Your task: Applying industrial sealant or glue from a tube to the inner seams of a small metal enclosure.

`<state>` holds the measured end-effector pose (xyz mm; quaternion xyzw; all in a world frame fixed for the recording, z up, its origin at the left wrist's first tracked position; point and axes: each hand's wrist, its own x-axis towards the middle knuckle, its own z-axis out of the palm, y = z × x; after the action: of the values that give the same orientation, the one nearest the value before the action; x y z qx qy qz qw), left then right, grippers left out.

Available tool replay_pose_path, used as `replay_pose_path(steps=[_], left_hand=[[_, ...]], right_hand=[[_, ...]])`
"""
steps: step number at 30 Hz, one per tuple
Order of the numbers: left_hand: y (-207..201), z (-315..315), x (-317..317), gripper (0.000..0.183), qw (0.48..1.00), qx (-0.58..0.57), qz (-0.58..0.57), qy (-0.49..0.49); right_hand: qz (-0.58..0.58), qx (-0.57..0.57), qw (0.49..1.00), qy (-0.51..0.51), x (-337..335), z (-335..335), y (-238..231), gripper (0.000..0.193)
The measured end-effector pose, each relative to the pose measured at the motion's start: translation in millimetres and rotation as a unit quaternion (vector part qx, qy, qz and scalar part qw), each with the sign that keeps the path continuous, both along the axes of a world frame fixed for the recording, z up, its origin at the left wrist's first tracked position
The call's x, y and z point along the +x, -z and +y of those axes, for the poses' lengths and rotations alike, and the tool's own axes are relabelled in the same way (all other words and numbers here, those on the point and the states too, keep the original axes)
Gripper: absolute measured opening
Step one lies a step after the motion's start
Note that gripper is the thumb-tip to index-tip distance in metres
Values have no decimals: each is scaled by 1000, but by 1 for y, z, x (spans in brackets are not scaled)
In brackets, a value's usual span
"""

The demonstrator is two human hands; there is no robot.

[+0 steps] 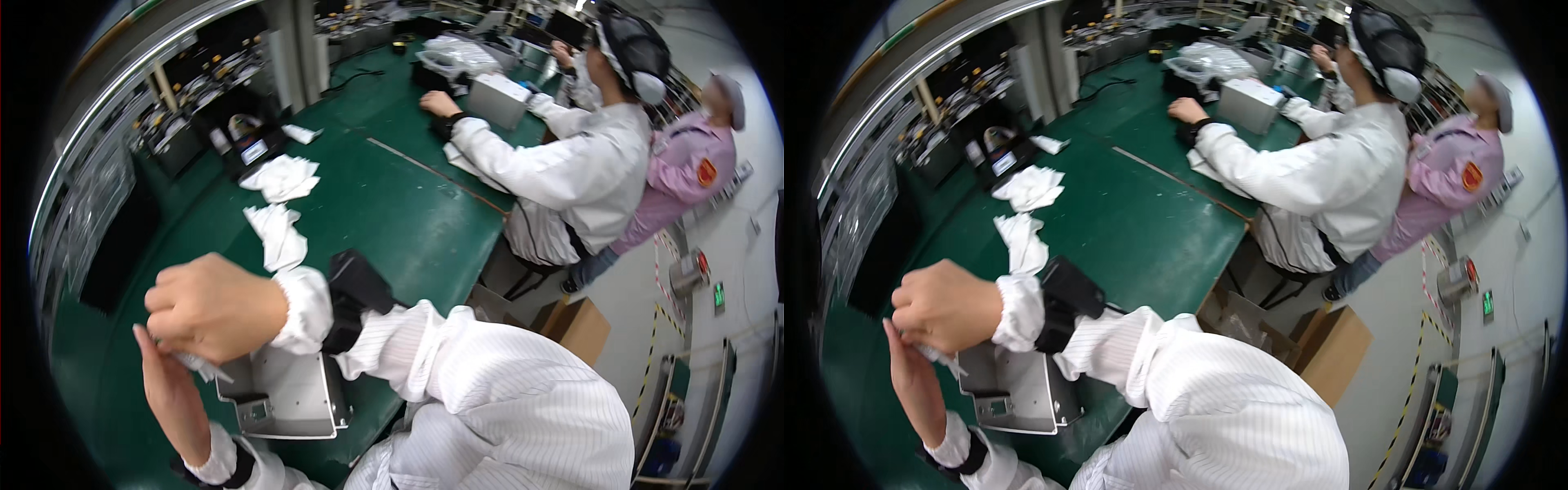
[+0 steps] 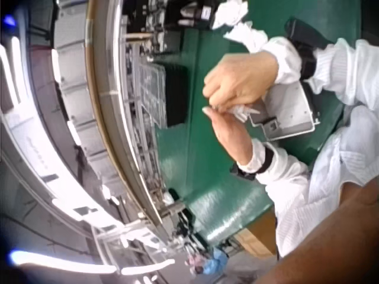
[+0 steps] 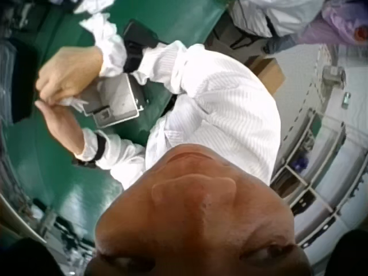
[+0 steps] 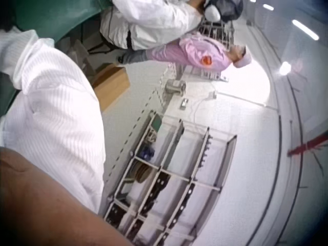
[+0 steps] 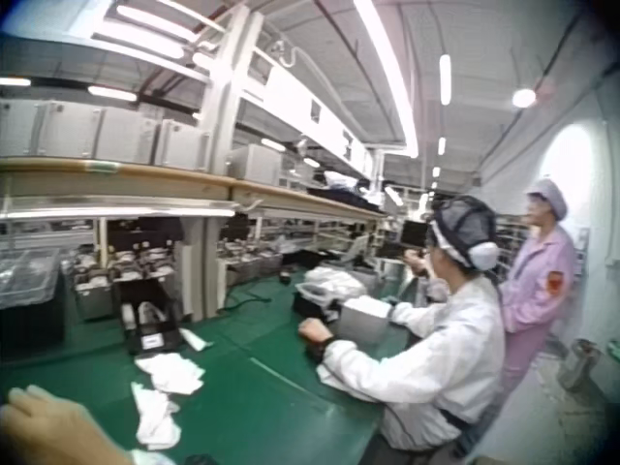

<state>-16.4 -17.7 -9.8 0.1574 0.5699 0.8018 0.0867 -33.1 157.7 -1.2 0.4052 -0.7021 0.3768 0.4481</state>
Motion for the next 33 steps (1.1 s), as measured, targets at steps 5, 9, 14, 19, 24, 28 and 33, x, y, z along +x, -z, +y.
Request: replay_pose_path(steps=[5,9,14,19,24,28,33], left_hand=[[23,-21,-24,42,997,33,-61,42],[8,-22,-33,37,964,-59,3,260],[-21,21,12,42,977,-200,59,-50],[-20,19,12,44,983,-173,58,-27],[-23,25,16,44,982,-177,39,-55],[-27,27,21,42,985,-162,54,-31],[-21,28,24,40,944,-264,150,-128]], right_hand=[[-9,1,1000,30,7,8,4,21],[-52,18,997,54,8,1,7,13],[-107,62,990,74,9,0,7,15],[-114,38,991,54,10,1,6,14],[-156,18,988,8,11,10,3,16],[-228,77,970,-37,14,24,-5,25],[-332,86,932,-113,18,38,-15,46]])
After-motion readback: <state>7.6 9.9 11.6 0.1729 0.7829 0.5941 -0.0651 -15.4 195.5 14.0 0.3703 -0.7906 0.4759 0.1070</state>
